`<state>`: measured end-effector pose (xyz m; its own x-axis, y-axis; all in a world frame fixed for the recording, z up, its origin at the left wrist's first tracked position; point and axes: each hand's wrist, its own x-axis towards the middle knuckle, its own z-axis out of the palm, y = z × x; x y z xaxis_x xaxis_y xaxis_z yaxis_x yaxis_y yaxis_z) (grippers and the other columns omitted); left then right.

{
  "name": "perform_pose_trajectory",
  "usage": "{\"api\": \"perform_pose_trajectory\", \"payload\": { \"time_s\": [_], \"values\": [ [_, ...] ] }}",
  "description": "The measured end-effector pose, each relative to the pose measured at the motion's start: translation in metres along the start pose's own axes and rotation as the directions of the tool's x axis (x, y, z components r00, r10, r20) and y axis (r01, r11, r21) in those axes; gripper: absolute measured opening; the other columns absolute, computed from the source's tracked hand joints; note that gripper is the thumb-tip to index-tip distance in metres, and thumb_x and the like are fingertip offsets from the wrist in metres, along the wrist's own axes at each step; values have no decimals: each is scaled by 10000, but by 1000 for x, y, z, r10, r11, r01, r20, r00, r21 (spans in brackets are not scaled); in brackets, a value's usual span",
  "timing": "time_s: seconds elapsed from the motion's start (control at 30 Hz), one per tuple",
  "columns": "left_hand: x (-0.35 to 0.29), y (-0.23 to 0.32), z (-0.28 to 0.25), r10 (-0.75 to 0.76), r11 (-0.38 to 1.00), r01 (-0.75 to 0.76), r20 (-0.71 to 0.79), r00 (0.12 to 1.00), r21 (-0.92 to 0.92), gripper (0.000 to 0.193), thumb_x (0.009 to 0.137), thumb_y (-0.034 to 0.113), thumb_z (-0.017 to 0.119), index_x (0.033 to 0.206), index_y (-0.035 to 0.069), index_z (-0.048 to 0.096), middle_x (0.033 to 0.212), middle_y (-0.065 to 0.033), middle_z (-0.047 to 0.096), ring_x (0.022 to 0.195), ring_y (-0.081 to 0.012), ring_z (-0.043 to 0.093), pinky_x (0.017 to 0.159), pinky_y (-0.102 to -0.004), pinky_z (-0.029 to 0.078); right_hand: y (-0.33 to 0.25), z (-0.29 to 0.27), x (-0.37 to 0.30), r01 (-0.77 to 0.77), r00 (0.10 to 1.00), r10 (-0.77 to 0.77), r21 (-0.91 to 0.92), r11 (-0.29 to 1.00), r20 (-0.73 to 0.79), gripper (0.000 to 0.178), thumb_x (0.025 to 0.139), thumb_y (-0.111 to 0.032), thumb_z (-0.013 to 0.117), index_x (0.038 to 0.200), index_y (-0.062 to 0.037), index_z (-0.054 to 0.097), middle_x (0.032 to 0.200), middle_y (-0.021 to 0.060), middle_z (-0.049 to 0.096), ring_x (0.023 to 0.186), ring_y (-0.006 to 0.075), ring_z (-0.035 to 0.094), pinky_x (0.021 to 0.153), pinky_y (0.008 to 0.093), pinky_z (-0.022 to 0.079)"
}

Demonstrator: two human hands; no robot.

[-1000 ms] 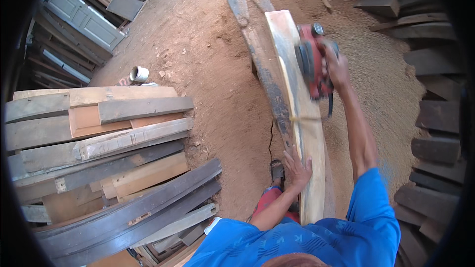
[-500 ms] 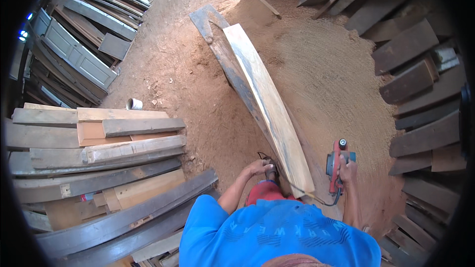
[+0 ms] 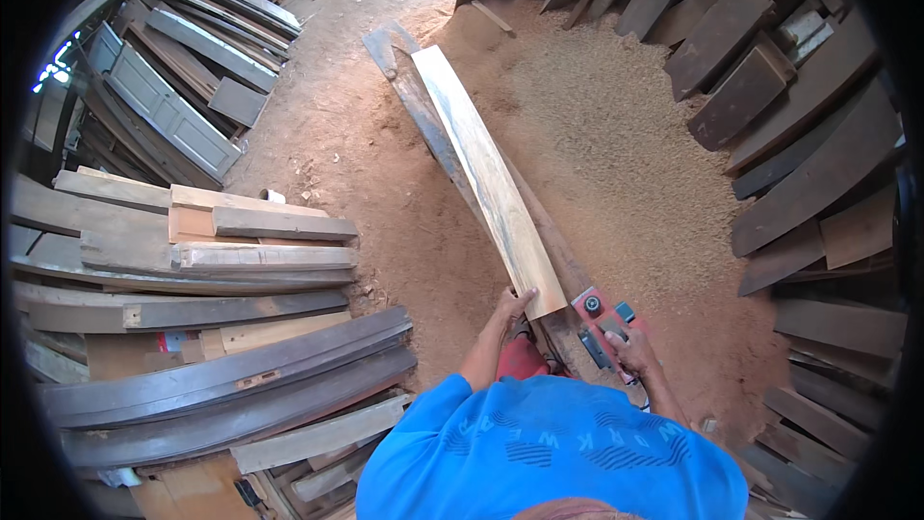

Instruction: The person uses a handheld electric sander to smooth the surface of a long wooden plank. They repeatedly sand the plank, flip it over to sand the other side, and inspect the surface between passes.

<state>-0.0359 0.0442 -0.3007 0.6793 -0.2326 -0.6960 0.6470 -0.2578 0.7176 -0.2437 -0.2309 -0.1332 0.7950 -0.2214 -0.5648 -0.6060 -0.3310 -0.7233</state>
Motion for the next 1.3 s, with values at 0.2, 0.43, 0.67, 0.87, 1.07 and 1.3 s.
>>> {"api": "perform_pose_trajectory", "payload": {
  "time_s": [0.2,0.43,0.67,0.87,1.07,1.3],
  "values": [
    [-44,38,-28,14,958,19,-112,994,288,695,823,353,861,1273,-104,594,1113,-221,725,936,-292,730,747,-405,600,40,6,-3,-6,999,5,19,1000,35,562,915,-494,662,1101,36,704,917,229,728,887,343,716,817,442,533],
    [-89,70,-68,344,489,175,-373,862,855,822,749,444,866,1267,-49,462,1308,-293,567,1213,-432,595,1019,-511,503,25,3,-6,-86,995,86,-9,996,42,569,900,-512,670,1071,28,717,900,231,728,873,332,723,788,442,535],
    [-97,101,-105,182,359,146,-223,958,922,1017,758,497,845,1426,-100,362,1385,-309,540,1276,-431,574,1066,-481,488,35,6,-2,-96,994,96,4,995,43,592,900,-535,685,1027,43,717,881,232,723,853,313,721,776,449,530],
    [-48,20,-141,71,997,-71,68,995,-2,926,864,519,761,1527,-2,379,1395,-176,584,1248,-296,594,1057,-417,481,26,3,0,-193,977,194,-15,981,94,578,909,-532,677,997,38,713,849,176,718,789,274,703,731,441,525],
    [-41,-35,-91,158,931,-130,56,986,-340,825,894,469,743,1541,90,398,1306,-84,617,1141,-234,616,1007,-385,503,51,8,4,-146,985,145,1,989,89,581,898,-542,684,1000,29,708,821,137,693,773,233,663,713,414,514],
    [-25,-59,6,282,833,-319,-150,948,-452,745,947,389,724,1515,34,397,1341,-111,588,1195,-226,580,1051,-360,463,51,10,11,-124,989,124,-7,992,80,604,891,-558,674,1023,30,707,825,172,702,769,268,700,695,421,534]
  ]
}}
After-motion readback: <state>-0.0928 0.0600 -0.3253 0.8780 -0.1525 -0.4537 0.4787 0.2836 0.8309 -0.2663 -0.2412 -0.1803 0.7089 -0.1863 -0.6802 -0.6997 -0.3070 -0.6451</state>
